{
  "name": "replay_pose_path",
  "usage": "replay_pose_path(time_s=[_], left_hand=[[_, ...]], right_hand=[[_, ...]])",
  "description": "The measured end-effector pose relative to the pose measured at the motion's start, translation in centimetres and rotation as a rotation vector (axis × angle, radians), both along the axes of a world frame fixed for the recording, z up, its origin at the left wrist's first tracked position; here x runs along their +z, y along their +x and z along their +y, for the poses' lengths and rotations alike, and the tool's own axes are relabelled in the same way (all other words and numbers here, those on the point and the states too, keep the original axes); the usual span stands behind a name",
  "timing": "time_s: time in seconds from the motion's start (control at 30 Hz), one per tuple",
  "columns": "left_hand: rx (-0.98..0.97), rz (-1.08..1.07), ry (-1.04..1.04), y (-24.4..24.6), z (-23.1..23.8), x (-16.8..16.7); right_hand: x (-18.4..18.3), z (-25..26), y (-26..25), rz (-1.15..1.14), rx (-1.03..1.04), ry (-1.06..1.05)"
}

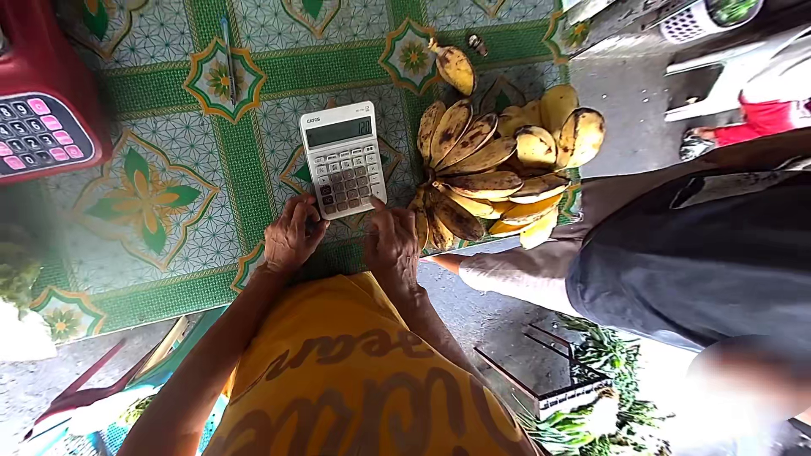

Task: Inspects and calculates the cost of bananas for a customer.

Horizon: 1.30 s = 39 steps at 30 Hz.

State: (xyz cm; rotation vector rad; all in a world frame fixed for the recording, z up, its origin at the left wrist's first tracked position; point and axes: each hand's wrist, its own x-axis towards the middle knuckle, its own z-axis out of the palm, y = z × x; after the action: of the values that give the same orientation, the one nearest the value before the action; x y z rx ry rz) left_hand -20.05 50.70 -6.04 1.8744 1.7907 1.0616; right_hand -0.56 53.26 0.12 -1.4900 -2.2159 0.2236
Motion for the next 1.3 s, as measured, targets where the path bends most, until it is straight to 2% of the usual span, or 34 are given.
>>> replay_pose_path(time_s=[0.17,0.37,0.67,1.0,1.3], left_hand=[[0.001,0.002,0.004,-0.1,0.1,0.0],[-0.003,0.022,-0.011,-0.1,-0.2,0.1],[0.012,0.027,0.016,0.1,0.1,-0.2],[-0.011,0.031,0.004,-0.1,-0.3,-0.1],[-0.010,0.027,0.010,-0.1,-0.3,-0.1]], right_hand=[[-0.4,-0.4,0.6,-0.022,-0.054,0.035],[-1.6,-2.7,0.4,0.007,0.035,0.017],[-0.9,-0.1,0.6,-0.091,-0.073,0.060],[-0.1,0.9,0.1,-0.129,-0.031,-0.017],[-0.7,0.3,-1.2,-0.080,0.015,0.061]])
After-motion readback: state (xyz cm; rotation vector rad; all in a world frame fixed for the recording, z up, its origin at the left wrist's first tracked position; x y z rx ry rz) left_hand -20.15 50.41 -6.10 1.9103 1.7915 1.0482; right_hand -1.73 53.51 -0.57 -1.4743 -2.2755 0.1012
